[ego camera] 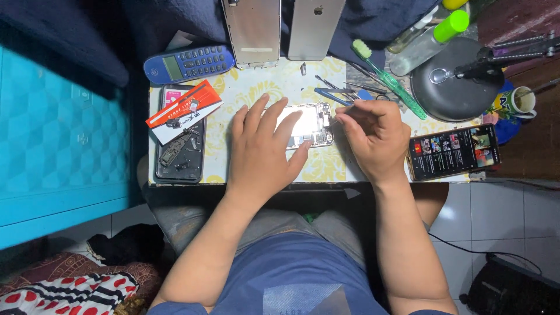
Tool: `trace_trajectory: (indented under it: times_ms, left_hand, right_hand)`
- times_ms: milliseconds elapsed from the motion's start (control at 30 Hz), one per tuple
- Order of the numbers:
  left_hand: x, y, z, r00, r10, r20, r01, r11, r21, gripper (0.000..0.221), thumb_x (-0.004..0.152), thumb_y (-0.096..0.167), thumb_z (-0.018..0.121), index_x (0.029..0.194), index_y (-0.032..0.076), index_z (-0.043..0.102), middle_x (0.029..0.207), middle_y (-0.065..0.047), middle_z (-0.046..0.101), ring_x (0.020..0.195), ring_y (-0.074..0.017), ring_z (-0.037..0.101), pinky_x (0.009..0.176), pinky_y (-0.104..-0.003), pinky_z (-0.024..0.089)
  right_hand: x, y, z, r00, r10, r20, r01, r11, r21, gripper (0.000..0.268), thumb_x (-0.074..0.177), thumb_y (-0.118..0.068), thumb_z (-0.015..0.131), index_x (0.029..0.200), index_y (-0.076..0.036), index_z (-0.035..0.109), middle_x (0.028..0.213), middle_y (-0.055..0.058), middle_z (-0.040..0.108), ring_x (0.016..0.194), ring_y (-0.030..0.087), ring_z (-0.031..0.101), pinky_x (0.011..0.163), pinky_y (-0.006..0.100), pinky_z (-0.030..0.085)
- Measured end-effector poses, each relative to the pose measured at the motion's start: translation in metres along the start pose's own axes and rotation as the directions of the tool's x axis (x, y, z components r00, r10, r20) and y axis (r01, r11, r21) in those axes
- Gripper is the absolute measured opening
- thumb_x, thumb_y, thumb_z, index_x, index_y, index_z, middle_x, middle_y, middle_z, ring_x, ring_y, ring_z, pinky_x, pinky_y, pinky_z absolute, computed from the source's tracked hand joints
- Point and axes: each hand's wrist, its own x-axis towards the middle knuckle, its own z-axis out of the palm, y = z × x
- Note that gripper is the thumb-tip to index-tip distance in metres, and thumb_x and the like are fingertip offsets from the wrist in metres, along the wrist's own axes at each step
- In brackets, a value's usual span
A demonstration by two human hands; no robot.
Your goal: Assembling the home button area and internal components of a smartphone using tweezers and manual manipulation.
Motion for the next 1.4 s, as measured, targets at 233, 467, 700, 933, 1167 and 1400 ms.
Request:
trace_trajectory:
  times_ms: [233,467,700,933,1167,1400]
  left_hand:
    - [-0.001,-0.002,0.002,1.000,-0.014,0.012,0.013,1.000,0.014,0.041,0.091,0.037,0.073,0.124,0.012,0.071,0.131,-0.017,0.064,0.134,-0.0405,0.051,0.112,-0.063,0.032]
    - [-0.002,-0.002,0.002,1.000,-0.021,0.014,0.021,1.000,0.012,0.041,0.091,0.037,0.072,0.123,0.011,0.071,0.131,-0.018,0.064,0.134,-0.0408,0.052,0.113,-0.063,0.032]
    - [-0.001,-0.002,0.003,1.000,-0.022,0.016,0.022,1.000,0.010,0.040,0.091,0.037,0.072,0.122,0.011,0.072,0.130,-0.018,0.065,0.134,-0.0406,0.052,0.113,-0.063,0.032]
    - [-0.002,-0.002,0.002,1.000,-0.009,0.004,0.009,1.000,0.016,0.040,0.091,0.037,0.071,0.122,0.011,0.072,0.130,-0.018,0.064,0.134,-0.0411,0.052,0.113,-0.063,0.032]
    - [-0.002,-0.001,0.001,1.000,-0.022,0.018,0.021,1.000,0.021,0.039,0.091,0.037,0.071,0.120,0.011,0.073,0.130,-0.018,0.065,0.133,-0.0406,0.053,0.113,-0.063,0.032]
    - [-0.003,-0.001,0.002,1.000,-0.025,0.013,0.024,1.000,0.016,0.039,0.091,0.038,0.071,0.119,0.011,0.074,0.129,-0.018,0.065,0.134,-0.0407,0.053,0.113,-0.063,0.032]
  right_hand:
    - [0.003,-0.005,0.003,0.999,-0.048,0.012,0.049,0.999,-0.020,0.026,0.097,0.004,0.079,0.113,0.009,0.059,0.087,0.023,0.078,0.083,0.036,0.079,0.071,0.039,0.060]
    - [0.002,-0.009,0.008,0.994,-0.100,0.043,0.102,0.994,-0.038,0.025,0.094,0.006,0.080,0.112,0.006,0.063,0.089,0.020,0.079,0.084,0.036,0.079,0.071,0.041,0.061]
    - [0.008,-0.006,0.008,0.974,-0.224,0.035,0.225,0.974,-0.021,0.021,0.091,0.009,0.082,0.105,0.002,0.067,0.095,0.018,0.079,0.084,0.036,0.078,0.075,0.042,0.061]
    - [0.005,-0.007,0.011,0.988,-0.156,0.019,0.154,0.986,0.055,0.012,0.092,0.013,0.078,0.098,0.004,0.072,0.090,0.019,0.078,0.080,0.035,0.077,0.070,0.040,0.060]
    - [0.004,0.000,0.011,0.985,-0.173,-0.023,0.173,0.984,0.030,0.010,0.093,0.008,0.079,0.101,0.005,0.072,0.095,0.020,0.078,0.084,0.034,0.077,0.072,0.039,0.060]
    - [0.004,-0.013,0.009,0.990,-0.139,-0.013,0.139,0.989,0.044,0.011,0.092,0.014,0.078,0.100,0.006,0.076,0.090,0.021,0.078,0.082,0.035,0.077,0.072,0.041,0.060]
